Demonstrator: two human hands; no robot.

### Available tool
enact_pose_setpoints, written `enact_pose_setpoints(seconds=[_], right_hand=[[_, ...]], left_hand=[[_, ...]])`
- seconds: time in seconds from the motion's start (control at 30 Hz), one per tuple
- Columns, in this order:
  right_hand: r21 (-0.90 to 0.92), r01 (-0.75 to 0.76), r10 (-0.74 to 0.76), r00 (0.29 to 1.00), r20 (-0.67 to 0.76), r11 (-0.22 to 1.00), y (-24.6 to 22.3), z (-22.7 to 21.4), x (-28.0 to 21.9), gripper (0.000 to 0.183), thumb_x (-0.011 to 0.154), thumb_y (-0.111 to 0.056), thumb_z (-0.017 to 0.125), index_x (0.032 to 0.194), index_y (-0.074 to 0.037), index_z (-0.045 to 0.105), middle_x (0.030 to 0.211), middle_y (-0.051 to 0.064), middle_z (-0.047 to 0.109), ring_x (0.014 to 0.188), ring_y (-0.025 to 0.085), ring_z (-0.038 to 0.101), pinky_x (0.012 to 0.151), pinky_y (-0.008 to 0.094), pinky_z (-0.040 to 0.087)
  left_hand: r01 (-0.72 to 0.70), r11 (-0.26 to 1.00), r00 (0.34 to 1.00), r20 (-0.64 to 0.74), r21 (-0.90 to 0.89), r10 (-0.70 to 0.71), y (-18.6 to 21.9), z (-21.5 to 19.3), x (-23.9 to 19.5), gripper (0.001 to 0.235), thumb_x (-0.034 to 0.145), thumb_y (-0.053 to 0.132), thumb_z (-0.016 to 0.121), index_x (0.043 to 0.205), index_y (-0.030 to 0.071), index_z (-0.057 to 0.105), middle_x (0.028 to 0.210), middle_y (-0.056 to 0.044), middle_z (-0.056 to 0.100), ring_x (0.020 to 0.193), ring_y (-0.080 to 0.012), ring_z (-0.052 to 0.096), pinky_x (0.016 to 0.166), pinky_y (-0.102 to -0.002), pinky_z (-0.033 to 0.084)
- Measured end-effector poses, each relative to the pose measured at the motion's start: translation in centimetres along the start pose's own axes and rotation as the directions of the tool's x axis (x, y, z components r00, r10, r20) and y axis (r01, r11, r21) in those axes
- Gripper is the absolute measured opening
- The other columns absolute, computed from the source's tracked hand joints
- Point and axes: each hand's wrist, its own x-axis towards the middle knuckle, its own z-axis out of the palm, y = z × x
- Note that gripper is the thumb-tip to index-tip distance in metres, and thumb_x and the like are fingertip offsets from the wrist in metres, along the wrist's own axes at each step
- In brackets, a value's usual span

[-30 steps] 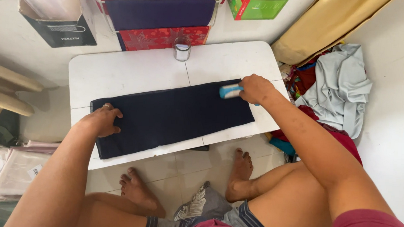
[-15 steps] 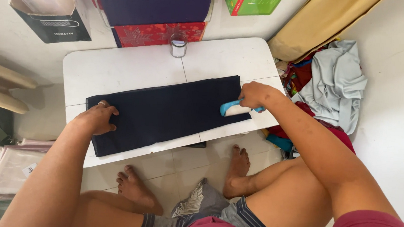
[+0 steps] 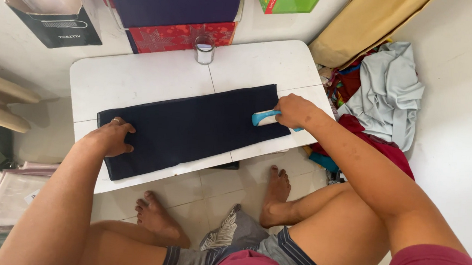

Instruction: The person uses a lint roller to clean a dark piece of fabric on a white table, then folds the fabric multiple times into a compact square. The person repeatedly rolls the fabric and folds it in half.

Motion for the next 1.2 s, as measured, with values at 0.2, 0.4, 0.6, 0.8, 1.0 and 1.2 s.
enact_pose_setpoints(seconds=[0.2, 0.4, 0.6, 0.8, 1.0, 1.2], right_hand=[[-0.107, -0.001, 0.006, 0.999, 0.045, 0.994, -0.5, 0.3, -1.6, 0.038, 0.086, -0.02, 0.063, 0.118, -0.005, 0.077, 0.09, 0.027, 0.076, 0.068, 0.036, 0.076, 0.061, 0.048, 0.066], [-0.113, 0.209, -0.199, 0.975, 0.095, 0.971, -10.2, -1.6, -8.2, 0.037, 0.091, -0.017, 0.061, 0.12, 0.003, 0.074, 0.109, 0.03, 0.074, 0.101, 0.047, 0.073, 0.084, 0.056, 0.06], [-0.106, 0.191, -0.197, 0.979, -0.056, 0.976, -10.0, -0.3, -3.2, 0.038, 0.09, -0.023, 0.064, 0.122, -0.005, 0.075, 0.099, 0.026, 0.076, 0.09, 0.045, 0.075, 0.071, 0.054, 0.062], [-0.209, 0.236, -0.285, 0.925, -0.251, 0.949, -10.3, 0.7, 2.2, 0.043, 0.099, -0.02, 0.056, 0.138, -0.005, 0.064, 0.097, 0.03, 0.074, 0.085, 0.045, 0.075, 0.068, 0.053, 0.064], [-0.162, 0.24, -0.266, 0.951, -0.159, 0.957, -10.5, -0.2, 1.7, 0.04, 0.097, -0.021, 0.058, 0.131, -0.004, 0.069, 0.093, 0.029, 0.074, 0.081, 0.042, 0.076, 0.065, 0.05, 0.064], [-0.142, 0.194, -0.194, 0.981, 0.014, 0.971, -9.8, 0.3, -2.2, 0.035, 0.091, -0.019, 0.064, 0.12, -0.003, 0.074, 0.089, 0.025, 0.076, 0.078, 0.037, 0.077, 0.062, 0.046, 0.064]], left_hand=[[-0.064, 0.997, 0.998, -0.023, 0.031, 0.065, 2.0, -2.9, -2.7, 0.03, 0.089, 0.024, 0.076, 0.119, 0.023, 0.079, 0.121, -0.007, 0.073, 0.117, -0.0268, 0.072, 0.095, -0.04, 0.061], [0.004, 0.993, 0.987, 0.16, -0.121, 0.015, 0.6, -0.2, -1.2, 0.029, 0.083, 0.026, 0.081, 0.112, 0.024, 0.083, 0.112, -0.002, 0.081, 0.111, -0.0235, 0.075, 0.093, -0.04, 0.062], [0.008, 0.995, 0.983, 0.183, -0.095, 0.01, 0.6, -0.2, -1.3, 0.034, 0.083, 0.026, 0.084, 0.117, 0.024, 0.082, 0.112, -0.005, 0.081, 0.111, -0.0242, 0.075, 0.093, -0.039, 0.062], [0.027, 0.996, 0.985, 0.172, -0.079, -0.013, 0.8, -0.3, -1.9, 0.034, 0.082, 0.025, 0.084, 0.115, 0.027, 0.081, 0.113, -0.004, 0.081, 0.112, -0.0236, 0.075, 0.093, -0.039, 0.062], [0.045, 0.992, 0.988, 0.151, -0.121, -0.027, -0.4, 0.1, -1.7, 0.036, 0.081, 0.022, 0.085, 0.116, 0.024, 0.081, 0.114, -0.008, 0.081, 0.112, -0.0271, 0.075, 0.093, -0.041, 0.062], [0.029, 0.978, 0.979, 0.203, -0.206, 0.014, -1.1, -1.0, -2.4, 0.036, 0.085, 0.02, 0.083, 0.12, 0.019, 0.081, 0.12, -0.011, 0.079, 0.118, -0.0306, 0.072, 0.097, -0.044, 0.06]])
